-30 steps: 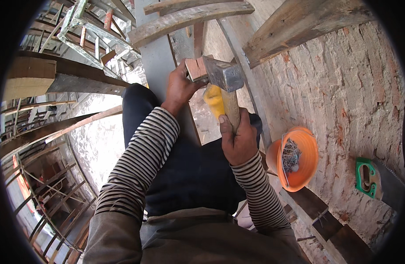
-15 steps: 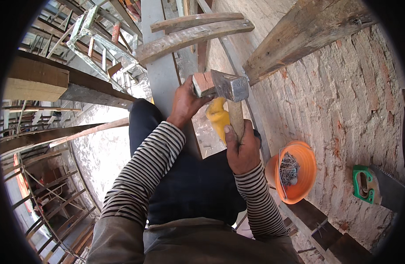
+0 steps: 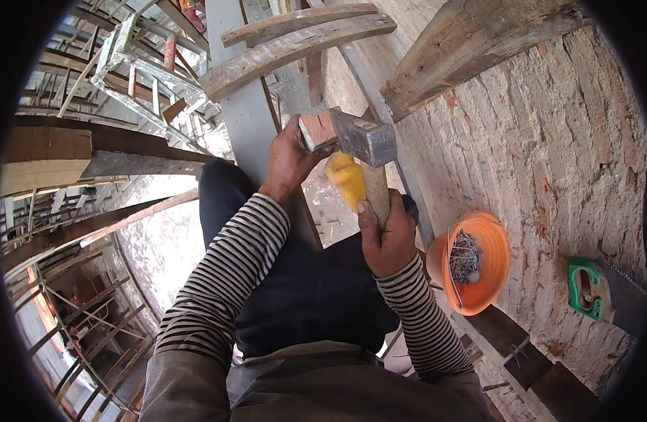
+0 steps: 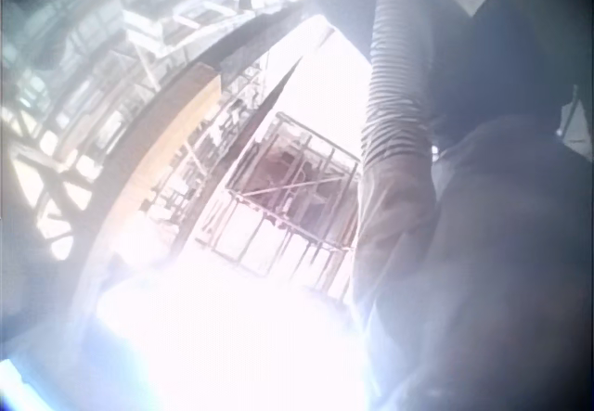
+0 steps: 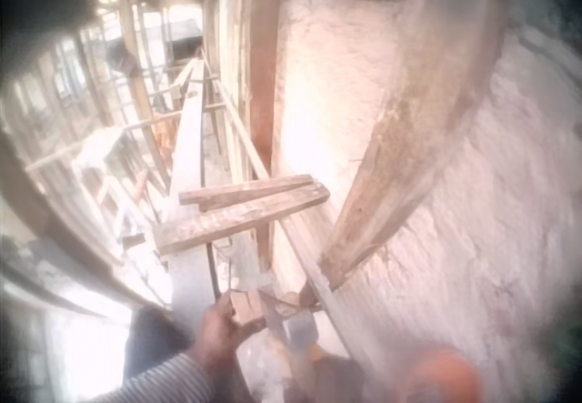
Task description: The person hits a wooden block with the blunt side of a hand-axe to secure it against a larger beam on a construction site.
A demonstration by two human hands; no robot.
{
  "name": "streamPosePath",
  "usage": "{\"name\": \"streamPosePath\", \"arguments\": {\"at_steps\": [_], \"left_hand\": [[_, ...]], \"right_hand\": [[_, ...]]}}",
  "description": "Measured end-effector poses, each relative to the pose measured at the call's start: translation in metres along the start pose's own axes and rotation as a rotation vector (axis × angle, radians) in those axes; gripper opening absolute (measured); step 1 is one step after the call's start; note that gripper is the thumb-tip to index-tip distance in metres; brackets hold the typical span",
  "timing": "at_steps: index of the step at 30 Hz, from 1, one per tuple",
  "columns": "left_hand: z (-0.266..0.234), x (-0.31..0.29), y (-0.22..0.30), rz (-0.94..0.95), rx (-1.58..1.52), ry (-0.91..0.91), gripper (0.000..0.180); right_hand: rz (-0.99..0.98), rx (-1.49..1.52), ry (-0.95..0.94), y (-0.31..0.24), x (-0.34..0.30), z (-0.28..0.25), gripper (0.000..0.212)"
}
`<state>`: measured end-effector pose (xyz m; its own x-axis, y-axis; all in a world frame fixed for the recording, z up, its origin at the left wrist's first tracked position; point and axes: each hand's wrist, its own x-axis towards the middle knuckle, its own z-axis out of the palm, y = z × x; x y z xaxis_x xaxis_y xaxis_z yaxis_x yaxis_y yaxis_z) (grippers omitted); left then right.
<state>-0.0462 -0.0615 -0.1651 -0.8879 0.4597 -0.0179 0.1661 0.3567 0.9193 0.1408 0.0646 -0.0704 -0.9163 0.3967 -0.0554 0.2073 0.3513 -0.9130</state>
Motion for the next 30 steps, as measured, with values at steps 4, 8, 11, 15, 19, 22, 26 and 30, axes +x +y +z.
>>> {"name": "streamPosePath", "arguments": {"at_steps": [4,8,11,15,19,22,26,30], "left_hand": [[-0.006,0.001,-0.005,-0.016,0.005,-0.041,0.058],[0.003,0.003,0.000,0.006,0.015,-0.010,0.060],[0.003,0.006,-0.004,-0.019,-0.002,0.027,0.061],[0.002,0.006,0.001,-0.036,-0.017,0.014,0.061],[0.002,0.004,-0.001,-0.027,-0.038,0.019,0.061],[0.003,0.006,0.004,-0.063,-0.020,0.008,0.061],[0.003,0.006,0.002,-0.024,-0.008,0.014,0.062],[0.006,0.007,-0.011,0.011,-0.007,0.030,0.063]], "right_hand": [[0.483,0.639,-0.111,0.002,0.008,-0.018,0.029],[0.386,0.510,-0.065,-0.012,0.004,-0.019,0.029],[0.087,0.260,0.040,-0.008,-0.006,-0.008,0.029],[0.025,0.105,0.066,-0.014,-0.003,-0.012,0.028],[0.019,0.115,0.054,-0.011,0.008,-0.002,0.031],[0.001,0.080,0.055,-0.010,0.013,0.002,0.033],[-0.056,0.031,0.072,-0.004,0.015,0.007,0.034],[-0.171,0.113,0.143,-0.011,0.014,0.002,0.036]]}}
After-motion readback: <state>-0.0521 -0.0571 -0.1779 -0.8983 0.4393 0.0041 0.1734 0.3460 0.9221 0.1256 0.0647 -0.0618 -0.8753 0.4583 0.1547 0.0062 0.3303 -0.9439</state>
